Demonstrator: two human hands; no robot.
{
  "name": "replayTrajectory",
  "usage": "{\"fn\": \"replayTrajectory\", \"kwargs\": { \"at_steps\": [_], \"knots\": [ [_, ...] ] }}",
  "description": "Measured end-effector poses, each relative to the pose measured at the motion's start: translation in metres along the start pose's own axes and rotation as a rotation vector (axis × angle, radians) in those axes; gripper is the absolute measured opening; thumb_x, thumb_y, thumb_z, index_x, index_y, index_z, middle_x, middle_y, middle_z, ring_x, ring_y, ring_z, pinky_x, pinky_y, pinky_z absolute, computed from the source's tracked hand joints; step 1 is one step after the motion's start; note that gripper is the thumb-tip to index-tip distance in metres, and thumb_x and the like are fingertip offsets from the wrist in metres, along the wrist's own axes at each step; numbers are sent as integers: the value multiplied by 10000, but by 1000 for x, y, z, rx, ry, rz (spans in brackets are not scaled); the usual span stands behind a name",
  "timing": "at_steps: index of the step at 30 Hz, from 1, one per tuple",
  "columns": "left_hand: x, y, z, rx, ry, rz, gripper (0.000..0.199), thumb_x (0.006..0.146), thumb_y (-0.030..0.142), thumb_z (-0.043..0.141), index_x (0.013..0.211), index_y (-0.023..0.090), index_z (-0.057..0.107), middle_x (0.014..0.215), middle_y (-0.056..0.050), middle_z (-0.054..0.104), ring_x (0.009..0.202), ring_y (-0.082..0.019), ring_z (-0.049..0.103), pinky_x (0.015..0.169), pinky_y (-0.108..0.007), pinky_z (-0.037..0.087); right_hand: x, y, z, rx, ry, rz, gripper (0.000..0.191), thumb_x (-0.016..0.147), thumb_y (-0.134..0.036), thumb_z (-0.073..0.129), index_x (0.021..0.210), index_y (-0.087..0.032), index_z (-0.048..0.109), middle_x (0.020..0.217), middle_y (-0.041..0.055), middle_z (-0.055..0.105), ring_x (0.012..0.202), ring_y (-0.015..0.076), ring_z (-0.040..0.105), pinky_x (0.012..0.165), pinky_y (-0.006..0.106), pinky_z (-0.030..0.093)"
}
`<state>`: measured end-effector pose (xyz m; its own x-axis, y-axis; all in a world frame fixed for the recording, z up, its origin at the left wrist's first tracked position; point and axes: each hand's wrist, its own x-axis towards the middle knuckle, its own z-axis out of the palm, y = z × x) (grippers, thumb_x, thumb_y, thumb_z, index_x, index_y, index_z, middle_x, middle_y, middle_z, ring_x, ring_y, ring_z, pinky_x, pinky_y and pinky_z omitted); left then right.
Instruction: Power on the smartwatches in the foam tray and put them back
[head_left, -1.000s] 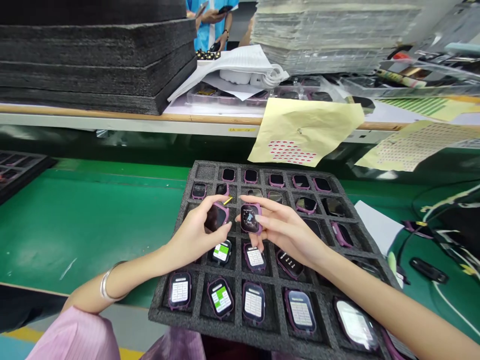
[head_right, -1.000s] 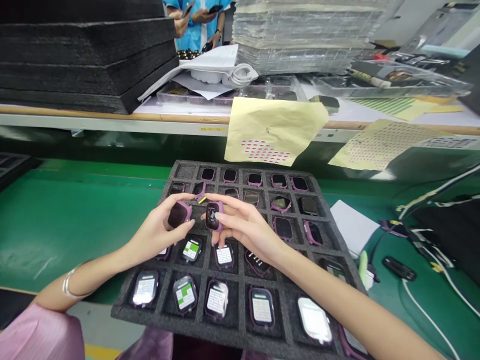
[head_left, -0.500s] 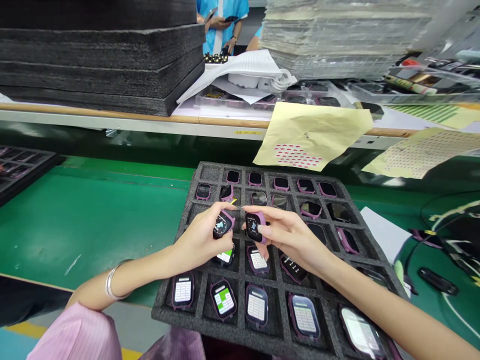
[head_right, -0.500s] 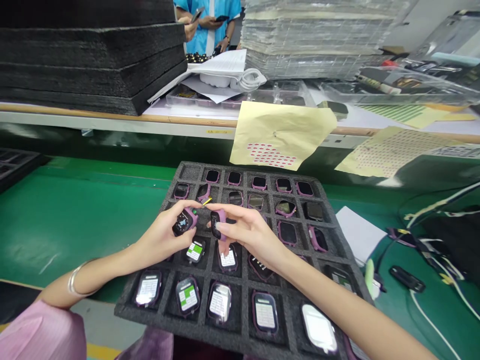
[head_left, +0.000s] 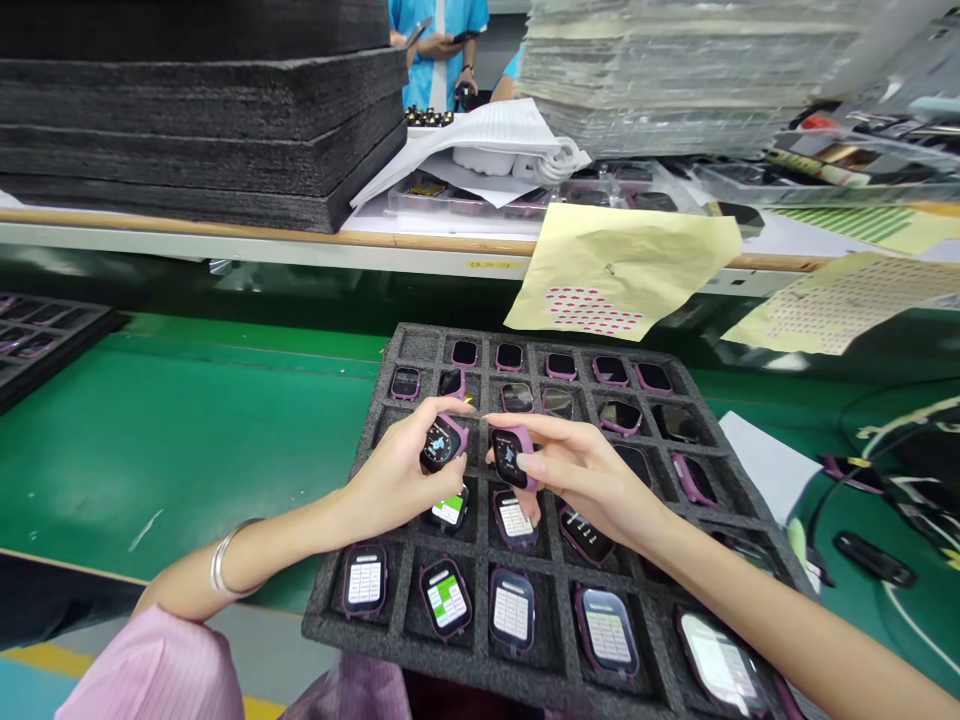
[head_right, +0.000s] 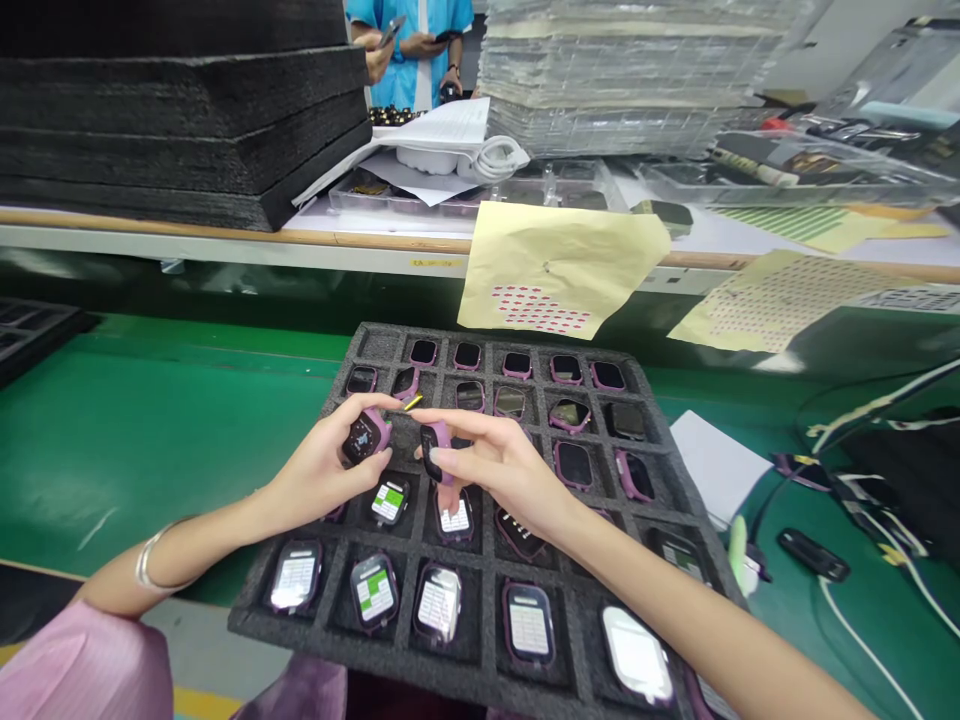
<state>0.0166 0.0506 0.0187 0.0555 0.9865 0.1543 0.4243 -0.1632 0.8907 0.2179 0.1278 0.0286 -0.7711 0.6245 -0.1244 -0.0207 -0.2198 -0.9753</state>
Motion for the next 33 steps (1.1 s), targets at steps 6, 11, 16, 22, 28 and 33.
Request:
{"fn": "replayTrajectory", "kwargs": {
  "at_steps": [6,11,16,22,28,33],
  "knots": [
    [-1,1,0,21,-14,-1,366,767,133,550,1119,207,485,783,34,557,685,-125,518,671,-229,422,0,0,0,-10,0,-8,370,829,-264,682,1188,-179,651,726,37,673,485,136,605,478,250,499],
    [-2,0,1,23,-6,19,355,754,129,555,1094,207,493,793,36,555,690,-119,514,676,-223,420,0,1,-1,-6,0,-13,358,835,-242,676,1186,-174,648,722,31,659,487,128,596,474,243,499],
    [-1,0,0,19,12,15,382,752,128,543,1120,206,480,787,36,551,684,-120,514,666,-225,418,0,0,-1,0,-2,-37,366,835,-246,678,1192,-174,642,715,25,651,492,125,597,477,237,498],
    [0,1,-1,20,2,29,354,743,111,543,1079,207,489,784,39,542,689,-117,512,678,-220,415,0,1,-2,-26,-3,-19,382,841,-246,670,1210,-160,628,686,27,651,487,136,593,470,251,497],
    [0,1,-1,17,4,30,334,747,110,545,1064,200,486,787,37,546,690,-117,515,678,-220,420,0,0,-2,-46,0,-26,352,853,-255,662,1195,-174,641,656,18,642,490,132,597,479,242,493],
    [-1,1,-1,-6,34,46,344,767,120,545,1093,206,475,791,39,537,688,-112,509,667,-212,421,-1,0,-2,-27,-5,-36,355,839,-251,677,1187,-183,651,736,35,658,491,124,599,474,239,494]
  ]
}}
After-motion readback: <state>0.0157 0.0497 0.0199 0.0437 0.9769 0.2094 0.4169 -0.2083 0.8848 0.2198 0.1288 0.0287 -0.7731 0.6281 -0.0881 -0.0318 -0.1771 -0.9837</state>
